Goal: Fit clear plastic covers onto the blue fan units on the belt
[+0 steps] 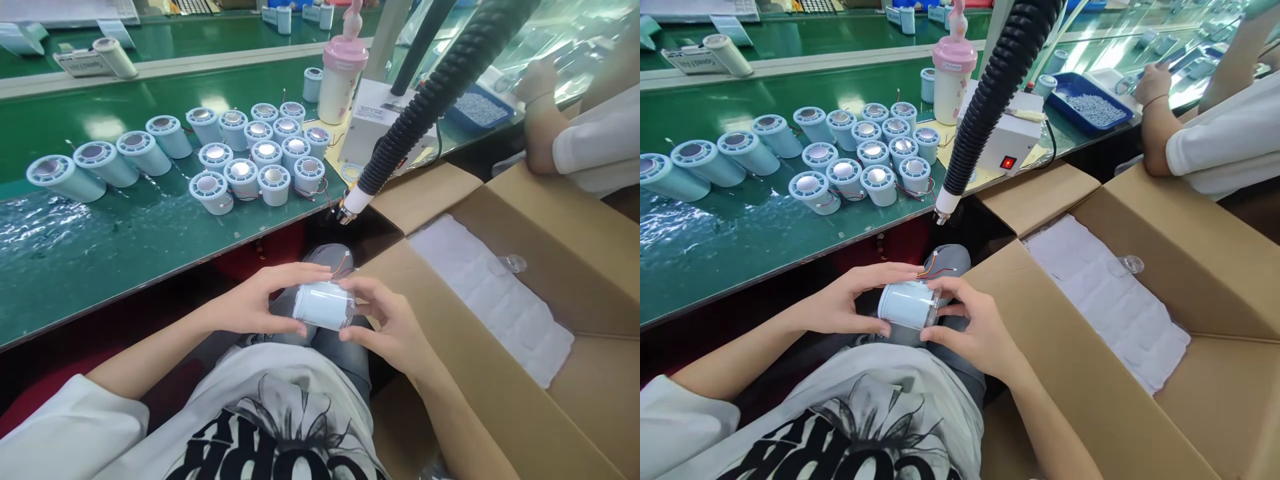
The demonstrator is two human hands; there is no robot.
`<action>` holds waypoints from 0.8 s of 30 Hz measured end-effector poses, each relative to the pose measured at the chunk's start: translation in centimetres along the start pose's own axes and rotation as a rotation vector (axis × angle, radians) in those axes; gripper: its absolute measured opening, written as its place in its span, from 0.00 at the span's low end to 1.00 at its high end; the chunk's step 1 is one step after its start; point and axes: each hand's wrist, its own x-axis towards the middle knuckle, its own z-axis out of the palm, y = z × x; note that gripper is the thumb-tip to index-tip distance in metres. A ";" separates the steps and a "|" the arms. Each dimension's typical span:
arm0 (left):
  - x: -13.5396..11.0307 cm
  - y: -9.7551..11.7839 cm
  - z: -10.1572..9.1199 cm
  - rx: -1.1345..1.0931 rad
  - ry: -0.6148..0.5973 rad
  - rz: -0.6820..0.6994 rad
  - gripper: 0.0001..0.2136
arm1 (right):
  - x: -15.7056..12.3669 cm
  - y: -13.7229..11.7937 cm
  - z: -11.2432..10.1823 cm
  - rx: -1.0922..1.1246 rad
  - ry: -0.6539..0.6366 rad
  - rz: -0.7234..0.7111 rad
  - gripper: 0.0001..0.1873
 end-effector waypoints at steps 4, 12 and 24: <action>-0.1 0.2 0.0 0.019 -0.009 -0.002 0.36 | 0.0 -0.3 0.1 0.128 -0.032 0.096 0.23; -0.2 0.2 0.0 0.073 -0.027 0.044 0.36 | 0.5 -0.4 0.4 0.342 -0.051 0.311 0.23; -0.4 0.1 0.1 0.015 -0.049 0.027 0.36 | 0.9 0.4 1.2 0.571 -0.096 0.534 0.28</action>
